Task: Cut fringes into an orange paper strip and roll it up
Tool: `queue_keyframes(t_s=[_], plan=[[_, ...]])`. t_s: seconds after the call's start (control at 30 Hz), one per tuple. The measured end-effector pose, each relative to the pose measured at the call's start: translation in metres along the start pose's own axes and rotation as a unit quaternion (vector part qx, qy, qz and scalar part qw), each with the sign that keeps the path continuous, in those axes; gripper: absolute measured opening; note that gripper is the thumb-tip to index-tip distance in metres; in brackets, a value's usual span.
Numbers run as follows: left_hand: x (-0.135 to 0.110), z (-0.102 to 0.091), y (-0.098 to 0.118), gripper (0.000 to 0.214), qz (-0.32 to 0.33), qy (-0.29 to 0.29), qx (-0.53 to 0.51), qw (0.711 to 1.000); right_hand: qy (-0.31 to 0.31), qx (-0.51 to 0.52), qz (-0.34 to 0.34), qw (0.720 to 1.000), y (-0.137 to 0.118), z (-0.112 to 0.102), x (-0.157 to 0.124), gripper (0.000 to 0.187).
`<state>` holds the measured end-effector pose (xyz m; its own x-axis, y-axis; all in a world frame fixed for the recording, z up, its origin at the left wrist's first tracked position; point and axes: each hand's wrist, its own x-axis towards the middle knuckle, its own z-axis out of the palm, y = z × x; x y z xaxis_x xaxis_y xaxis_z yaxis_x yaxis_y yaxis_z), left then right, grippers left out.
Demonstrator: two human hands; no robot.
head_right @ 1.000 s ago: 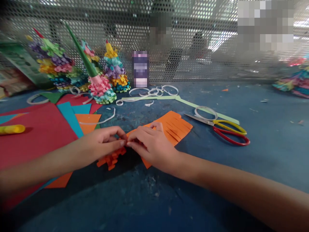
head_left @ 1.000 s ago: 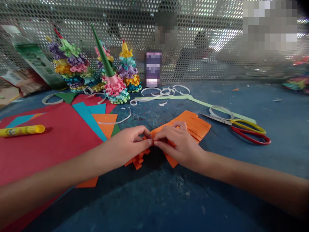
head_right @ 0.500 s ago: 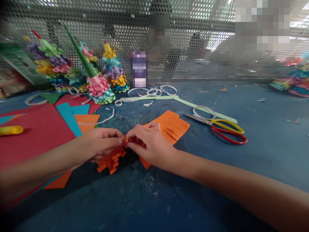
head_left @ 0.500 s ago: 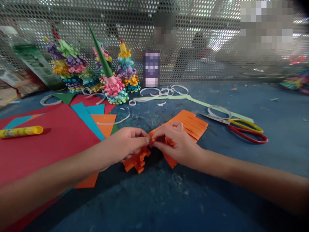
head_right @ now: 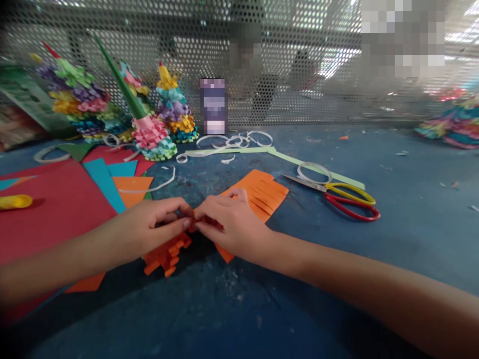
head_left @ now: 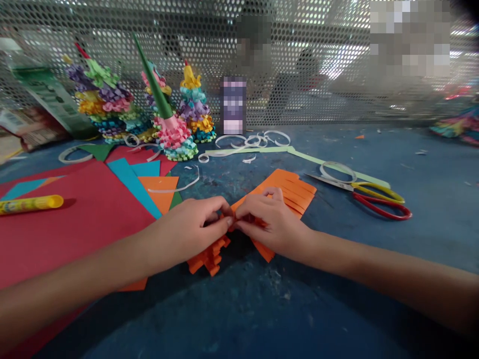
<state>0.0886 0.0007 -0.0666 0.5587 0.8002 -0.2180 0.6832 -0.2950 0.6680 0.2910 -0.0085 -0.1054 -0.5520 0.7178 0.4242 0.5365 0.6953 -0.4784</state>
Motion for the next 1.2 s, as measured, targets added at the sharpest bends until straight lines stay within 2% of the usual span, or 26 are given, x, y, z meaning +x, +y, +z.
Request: queue_keyframes(t_s=[0.13,0.23,0.33,0.43,0.53,0.67,0.8,0.97,1.07,1.13,1.2], plan=[[0.005,-0.001,0.001,0.025,-0.032,0.008,-0.055,0.998,-0.01,-0.001,0.002,1.0,0.0,-0.001,0.001,0.002],[0.009,-0.003,0.001,0.028,-0.07,-0.016,-0.144,0.987,-0.011,0.005,0.003,1.0,0.0,-0.001,0.0,0.005],[0.009,-0.002,0.001,0.026,-0.078,-0.043,-0.192,0.977,-0.013,0.011,0.001,1.0,-0.001,-0.002,0.0,0.006],[0.006,0.002,0.0,0.023,-0.066,-0.021,-0.156,0.985,-0.013,0.013,-0.001,1.0,-0.001,-0.002,0.0,0.006],[0.0,0.004,0.0,0.022,-0.033,0.021,-0.06,0.997,-0.013,0.012,0.004,1.0,-0.001,-0.002,0.0,0.002],[-0.004,0.001,0.001,0.024,0.001,0.024,0.029,0.999,-0.013,0.004,0.008,1.0,-0.001,-0.001,0.001,0.004],[-0.001,0.0,-0.002,0.026,-0.001,0.019,-0.003,1.0,-0.018,0.001,0.0,1.0,-0.001,0.0,0.001,0.005],[0.008,0.0,-0.004,0.029,-0.06,0.001,-0.105,0.993,-0.022,0.006,0.016,1.0,-0.001,-0.002,0.001,0.006],[0.01,-0.001,0.0,0.025,-0.092,-0.029,-0.141,0.985,-0.025,0.019,0.012,0.999,-0.002,-0.002,0.001,0.006],[0.008,-0.002,0.003,0.023,-0.09,-0.038,-0.126,0.987,-0.028,0.028,0.015,0.999,-0.002,-0.002,0.002,0.005],[0.003,-0.001,0.006,0.024,-0.061,-0.013,-0.054,0.997,-0.027,0.042,0.023,0.998,-0.001,-0.002,0.003,0.004]])
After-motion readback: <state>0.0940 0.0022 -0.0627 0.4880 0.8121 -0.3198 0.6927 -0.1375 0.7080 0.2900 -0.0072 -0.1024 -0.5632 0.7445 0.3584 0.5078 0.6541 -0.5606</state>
